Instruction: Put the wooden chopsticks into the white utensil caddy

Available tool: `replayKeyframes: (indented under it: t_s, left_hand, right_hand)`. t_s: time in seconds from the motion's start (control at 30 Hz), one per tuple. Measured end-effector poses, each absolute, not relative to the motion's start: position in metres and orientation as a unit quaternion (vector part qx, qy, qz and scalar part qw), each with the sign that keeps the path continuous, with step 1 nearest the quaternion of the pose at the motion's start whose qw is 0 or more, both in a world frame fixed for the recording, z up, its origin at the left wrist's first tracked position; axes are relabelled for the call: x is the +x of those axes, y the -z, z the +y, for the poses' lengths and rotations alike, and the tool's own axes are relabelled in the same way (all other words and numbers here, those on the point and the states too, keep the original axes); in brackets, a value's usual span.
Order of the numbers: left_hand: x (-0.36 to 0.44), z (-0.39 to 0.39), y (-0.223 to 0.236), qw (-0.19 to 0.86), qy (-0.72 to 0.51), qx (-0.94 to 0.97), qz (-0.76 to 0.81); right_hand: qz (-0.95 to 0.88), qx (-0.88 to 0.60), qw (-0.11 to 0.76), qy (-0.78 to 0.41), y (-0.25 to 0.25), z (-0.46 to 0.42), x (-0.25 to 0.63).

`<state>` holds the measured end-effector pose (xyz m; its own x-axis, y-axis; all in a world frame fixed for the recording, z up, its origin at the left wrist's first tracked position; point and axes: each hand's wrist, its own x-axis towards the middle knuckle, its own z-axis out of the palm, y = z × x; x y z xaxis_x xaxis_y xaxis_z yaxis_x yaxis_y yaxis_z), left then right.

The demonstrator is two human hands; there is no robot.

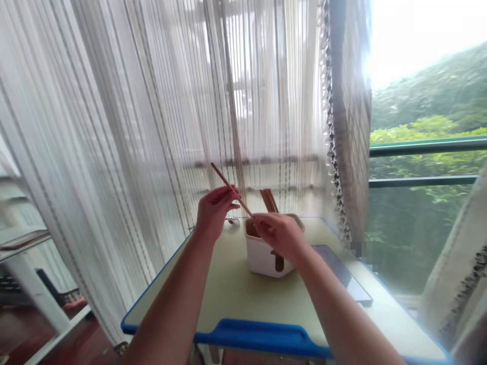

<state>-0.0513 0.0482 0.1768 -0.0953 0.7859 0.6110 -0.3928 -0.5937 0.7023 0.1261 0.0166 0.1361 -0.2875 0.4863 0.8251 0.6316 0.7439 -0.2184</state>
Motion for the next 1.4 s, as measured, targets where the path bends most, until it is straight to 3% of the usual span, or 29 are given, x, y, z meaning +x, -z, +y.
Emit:
replayKeyframes:
  t_s: [0.13, 0.33, 0.57, 0.9, 1.4]
  left_hand:
    - [-0.01, 0.063, -0.192, 0.367, -0.739, 0.541, 0.165]
    - [0.041, 0.09, -0.205, 0.314, -0.698, 0.624, 0.155]
    - [0.053, 0.092, -0.2, 0.163, -0.708, 0.66, 0.192]
    - [0.045, 0.099, -0.197, 0.225, -0.666, 0.682, 0.2]
    - [0.04, 0.125, -0.187, 0.234, -0.638, 0.703, 0.21]
  right_hand:
    - [-0.747, -0.406, 0.519, 0.084, -0.153, 0.041, 0.159]
    - [-0.658, -0.433, 0.613, 0.059, -0.13, 0.068, 0.177]
    - [-0.652, -0.468, 0.593, 0.07, -0.126, 0.067, 0.176]
    - [-0.639, -0.486, 0.594, 0.045, -0.121, 0.073, 0.179]
    - [-0.692, -0.541, 0.473, 0.077, -0.107, 0.082, 0.192]
